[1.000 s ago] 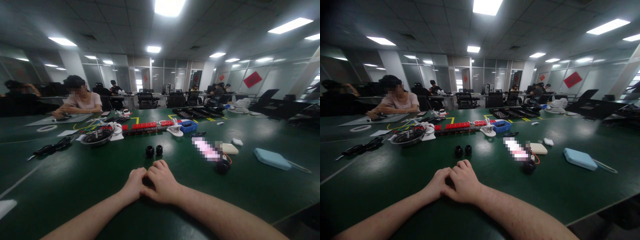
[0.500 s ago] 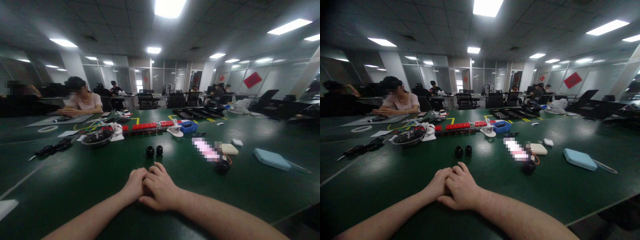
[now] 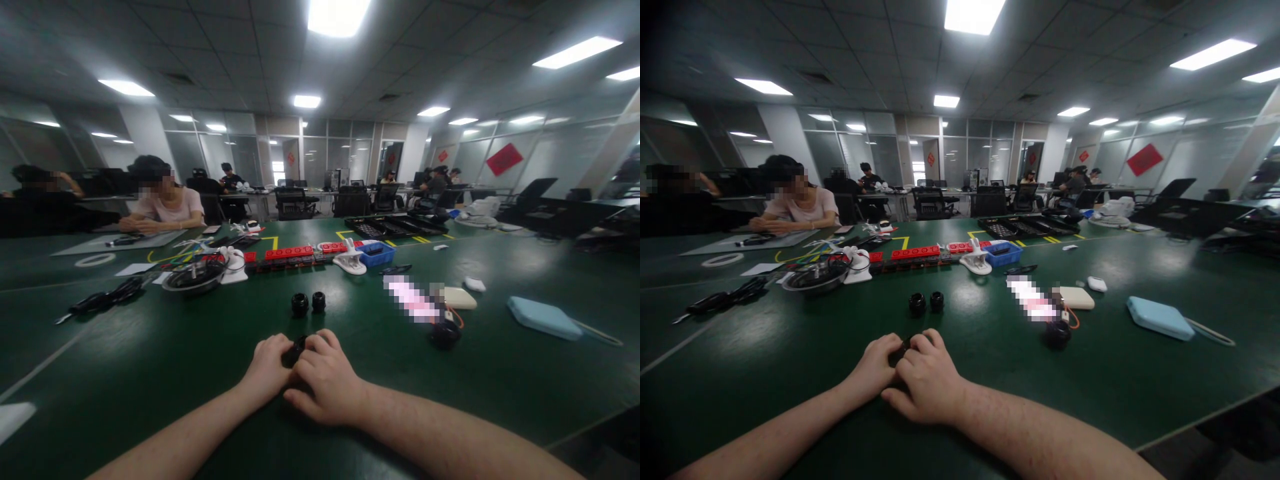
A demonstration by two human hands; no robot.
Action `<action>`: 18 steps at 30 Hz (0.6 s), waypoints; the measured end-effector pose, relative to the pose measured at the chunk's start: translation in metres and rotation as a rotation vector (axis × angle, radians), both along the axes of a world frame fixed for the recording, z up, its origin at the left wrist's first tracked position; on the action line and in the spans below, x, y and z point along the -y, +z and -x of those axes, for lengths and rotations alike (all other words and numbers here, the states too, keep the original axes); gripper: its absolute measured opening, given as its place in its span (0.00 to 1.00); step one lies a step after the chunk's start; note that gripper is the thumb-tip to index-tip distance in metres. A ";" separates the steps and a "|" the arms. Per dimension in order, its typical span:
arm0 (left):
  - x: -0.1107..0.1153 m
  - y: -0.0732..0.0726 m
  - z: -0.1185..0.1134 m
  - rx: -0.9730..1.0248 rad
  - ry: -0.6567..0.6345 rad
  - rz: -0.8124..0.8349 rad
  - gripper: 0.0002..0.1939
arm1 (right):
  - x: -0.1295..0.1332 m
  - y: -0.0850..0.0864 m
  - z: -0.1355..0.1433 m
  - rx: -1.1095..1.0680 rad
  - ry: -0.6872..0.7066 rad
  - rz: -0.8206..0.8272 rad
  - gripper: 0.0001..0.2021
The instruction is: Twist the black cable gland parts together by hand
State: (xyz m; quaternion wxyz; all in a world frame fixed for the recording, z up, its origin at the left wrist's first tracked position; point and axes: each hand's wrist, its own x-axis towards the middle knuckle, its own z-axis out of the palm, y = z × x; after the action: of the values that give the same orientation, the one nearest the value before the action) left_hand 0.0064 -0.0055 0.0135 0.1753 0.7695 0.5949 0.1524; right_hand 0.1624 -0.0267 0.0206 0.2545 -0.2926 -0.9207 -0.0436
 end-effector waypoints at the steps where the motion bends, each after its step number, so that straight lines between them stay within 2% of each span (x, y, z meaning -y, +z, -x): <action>1: -0.001 -0.001 0.000 0.002 0.008 -0.001 0.06 | 0.000 0.000 -0.001 0.003 -0.013 0.007 0.13; 8: -0.005 -0.010 0.003 0.013 0.024 -0.047 0.09 | -0.005 0.000 -0.005 0.003 -0.090 0.013 0.13; 18: -0.005 -0.010 0.003 0.046 0.010 -0.071 0.13 | -0.014 0.002 -0.011 -0.013 -0.160 -0.006 0.15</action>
State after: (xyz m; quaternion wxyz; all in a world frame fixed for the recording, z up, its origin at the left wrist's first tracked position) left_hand 0.0029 -0.0008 0.0038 0.1608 0.7684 0.5889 0.1922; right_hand 0.1729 -0.0132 0.0231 0.2569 -0.3645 -0.8927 -0.0648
